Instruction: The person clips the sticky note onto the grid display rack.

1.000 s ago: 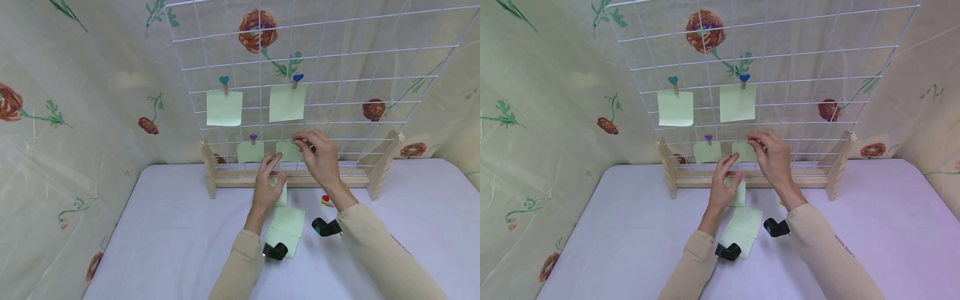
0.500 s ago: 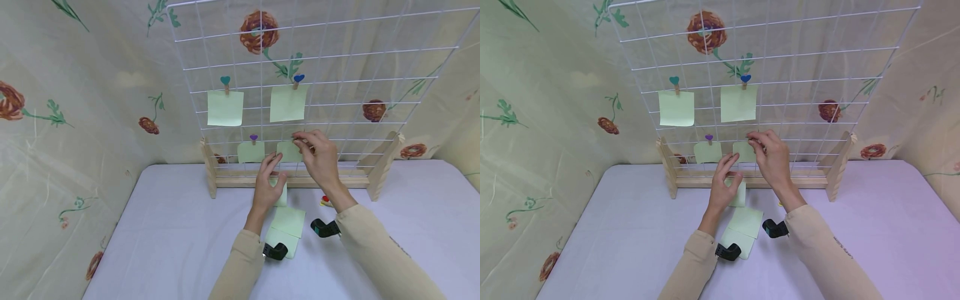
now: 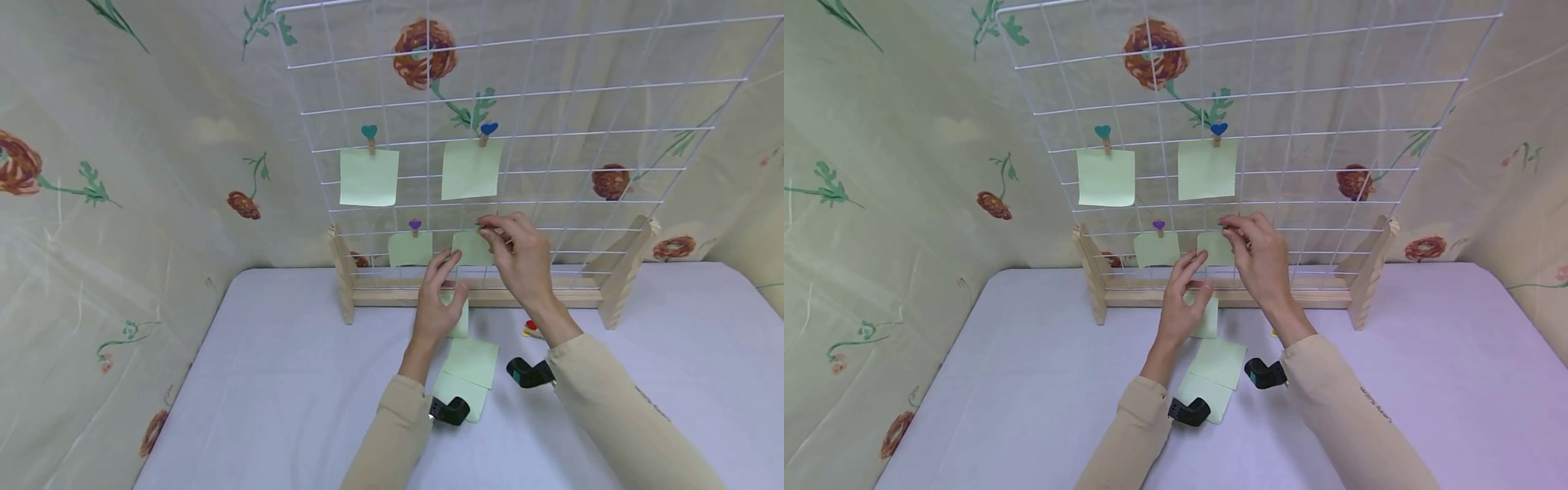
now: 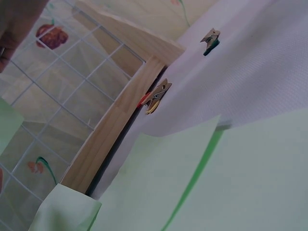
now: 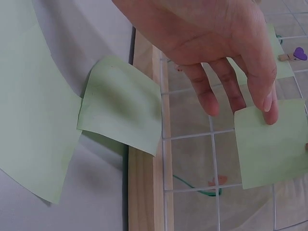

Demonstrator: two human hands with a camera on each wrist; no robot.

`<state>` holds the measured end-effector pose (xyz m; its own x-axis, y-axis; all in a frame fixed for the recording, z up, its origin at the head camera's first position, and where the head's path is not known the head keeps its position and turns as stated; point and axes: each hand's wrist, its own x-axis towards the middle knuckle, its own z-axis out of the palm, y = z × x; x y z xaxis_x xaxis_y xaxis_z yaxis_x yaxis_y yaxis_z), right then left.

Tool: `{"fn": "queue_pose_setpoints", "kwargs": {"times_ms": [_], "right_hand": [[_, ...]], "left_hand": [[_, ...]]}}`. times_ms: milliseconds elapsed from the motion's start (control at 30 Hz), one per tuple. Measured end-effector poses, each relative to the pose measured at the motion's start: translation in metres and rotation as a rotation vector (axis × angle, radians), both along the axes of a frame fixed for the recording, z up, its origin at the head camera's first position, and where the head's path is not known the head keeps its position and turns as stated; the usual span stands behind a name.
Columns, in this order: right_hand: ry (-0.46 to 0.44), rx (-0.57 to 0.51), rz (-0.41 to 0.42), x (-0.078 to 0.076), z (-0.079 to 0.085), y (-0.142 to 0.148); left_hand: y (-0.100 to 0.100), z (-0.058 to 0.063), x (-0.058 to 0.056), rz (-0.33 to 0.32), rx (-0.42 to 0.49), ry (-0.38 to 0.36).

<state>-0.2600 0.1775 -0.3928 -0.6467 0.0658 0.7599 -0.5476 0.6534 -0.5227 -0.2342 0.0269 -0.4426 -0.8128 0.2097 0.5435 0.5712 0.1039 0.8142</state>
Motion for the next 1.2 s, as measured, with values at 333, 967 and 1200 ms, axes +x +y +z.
{"fn": "queue_pose_setpoints", "kwargs": {"times_ms": [333,967,1200], "right_hand": [[-0.043,0.061,-0.027,0.0031,0.0014,0.0008],[-0.024,0.122,-0.035,0.0050,-0.0013,0.0021],[-0.007,0.078,-0.028,0.0041,-0.0035,0.0016]], "left_hand": [[0.0012,-0.0022,-0.0014,-0.007,-0.005,-0.001],[0.0000,-0.0034,0.0000,-0.023,-0.004,0.000],[-0.0013,-0.0041,0.0012,0.010,-0.016,0.045]]}}
